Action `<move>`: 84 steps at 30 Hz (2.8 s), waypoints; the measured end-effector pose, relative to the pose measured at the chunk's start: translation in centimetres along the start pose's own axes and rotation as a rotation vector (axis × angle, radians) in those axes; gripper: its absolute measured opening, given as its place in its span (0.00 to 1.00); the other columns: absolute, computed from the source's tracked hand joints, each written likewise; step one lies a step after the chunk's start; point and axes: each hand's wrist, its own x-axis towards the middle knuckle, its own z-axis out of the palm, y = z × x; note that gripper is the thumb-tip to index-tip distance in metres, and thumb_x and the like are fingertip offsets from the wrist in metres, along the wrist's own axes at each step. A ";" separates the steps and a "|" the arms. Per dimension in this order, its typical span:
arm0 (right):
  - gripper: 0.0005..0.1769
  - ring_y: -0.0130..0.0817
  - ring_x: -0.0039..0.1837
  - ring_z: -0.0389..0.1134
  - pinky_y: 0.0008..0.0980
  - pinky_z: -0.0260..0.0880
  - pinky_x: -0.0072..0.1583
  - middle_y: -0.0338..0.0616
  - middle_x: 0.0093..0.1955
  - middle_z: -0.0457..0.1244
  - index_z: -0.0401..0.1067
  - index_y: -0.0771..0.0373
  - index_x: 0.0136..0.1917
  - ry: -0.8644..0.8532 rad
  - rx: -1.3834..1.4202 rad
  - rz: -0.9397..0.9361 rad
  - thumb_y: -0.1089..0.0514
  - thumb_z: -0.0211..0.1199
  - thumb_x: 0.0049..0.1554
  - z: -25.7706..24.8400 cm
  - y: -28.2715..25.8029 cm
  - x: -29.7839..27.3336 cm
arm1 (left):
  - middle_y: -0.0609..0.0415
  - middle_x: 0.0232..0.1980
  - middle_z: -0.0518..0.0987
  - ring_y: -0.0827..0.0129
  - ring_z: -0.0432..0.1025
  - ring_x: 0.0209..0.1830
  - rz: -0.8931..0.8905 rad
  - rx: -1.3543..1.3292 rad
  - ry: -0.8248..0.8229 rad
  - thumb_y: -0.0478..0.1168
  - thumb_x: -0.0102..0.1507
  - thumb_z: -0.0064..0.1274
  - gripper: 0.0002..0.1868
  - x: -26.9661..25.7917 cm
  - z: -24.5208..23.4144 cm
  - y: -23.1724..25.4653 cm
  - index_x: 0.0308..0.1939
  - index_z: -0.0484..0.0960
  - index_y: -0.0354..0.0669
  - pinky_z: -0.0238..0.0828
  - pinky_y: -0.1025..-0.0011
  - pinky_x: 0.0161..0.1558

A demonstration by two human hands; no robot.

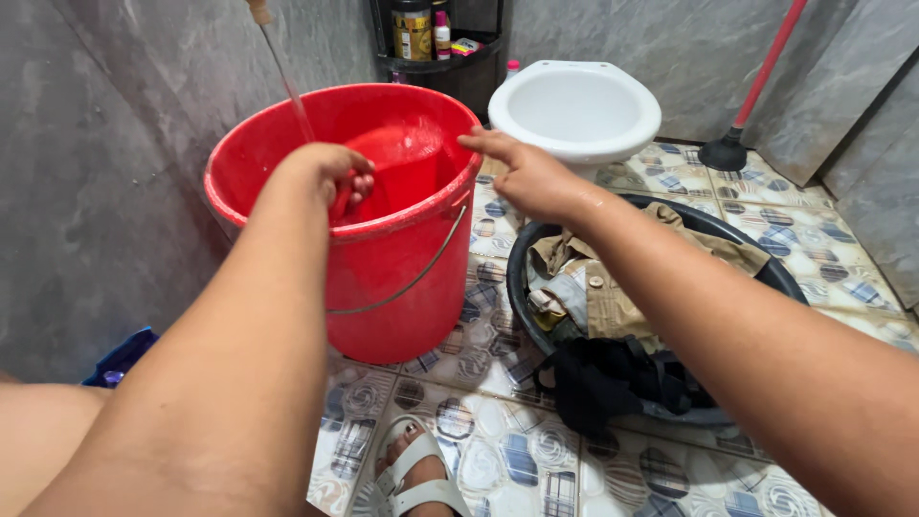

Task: The person pours water from a red bucket into a black basin using a red scoop, then washes multiple garments by hand. They repeatedly submerge, agitate, and wring out each item, including pants, shirts, and socks, before placing them aside.

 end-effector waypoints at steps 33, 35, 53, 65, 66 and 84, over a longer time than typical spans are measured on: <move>0.36 0.48 0.66 0.67 0.45 0.71 0.64 0.52 0.71 0.61 0.74 0.56 0.66 0.030 -0.350 0.439 0.46 0.75 0.45 -8.6 25.3 -10.7 | 0.43 0.26 0.82 0.70 0.73 0.17 0.561 0.402 -0.315 0.29 0.54 0.56 0.08 -13.5 22.3 9.7 0.34 0.84 0.23 0.68 0.73 0.18; 0.43 0.52 0.75 0.56 0.46 0.57 0.71 0.50 0.75 0.56 0.69 0.51 0.72 0.107 -0.555 0.322 0.44 0.78 0.45 -8.7 26.5 -12.3 | 0.43 0.26 0.82 0.69 0.73 0.18 0.517 0.402 -0.347 0.29 0.54 0.56 0.08 -12.8 23.4 8.6 0.34 0.83 0.25 0.69 0.73 0.19; 0.85 0.54 0.84 0.43 0.43 0.43 0.79 0.62 0.82 0.43 0.25 0.54 0.86 0.150 -0.136 0.727 0.25 0.74 0.34 -8.5 28.1 -18.8 | 0.56 0.24 0.83 0.68 0.79 0.26 0.659 1.193 -0.099 0.48 0.59 0.58 0.14 -10.2 25.6 4.0 0.26 0.90 0.45 0.76 0.65 0.38; 1.01 0.56 0.84 0.40 0.44 0.44 0.81 0.58 0.86 0.28 0.12 0.58 0.84 0.040 -0.340 1.117 0.18 0.77 0.24 -6.8 31.2 -16.0 | 0.48 0.49 0.83 0.51 0.77 0.51 0.818 1.275 0.049 0.50 0.55 0.63 0.21 -9.0 26.9 0.3 0.48 0.79 0.48 0.71 0.54 0.51; 0.90 0.54 0.85 0.39 0.47 0.40 0.81 0.57 0.86 0.31 0.20 0.57 0.84 -0.023 -0.397 1.086 0.18 0.72 0.30 -6.5 31.5 -16.0 | 0.48 0.49 0.83 0.50 0.76 0.51 0.831 1.261 0.052 0.50 0.55 0.63 0.21 -9.0 26.8 0.2 0.49 0.79 0.49 0.71 0.53 0.51; 0.56 0.52 0.40 0.70 0.45 0.65 0.34 0.64 0.59 0.66 0.48 0.69 0.77 0.507 -0.065 1.220 0.43 0.73 0.47 -5.9 33.9 -20.0 | 0.52 0.46 0.84 0.54 0.78 0.49 1.014 1.137 0.048 0.41 0.57 0.59 0.19 -11.3 28.9 -1.4 0.53 0.78 0.58 0.72 0.55 0.49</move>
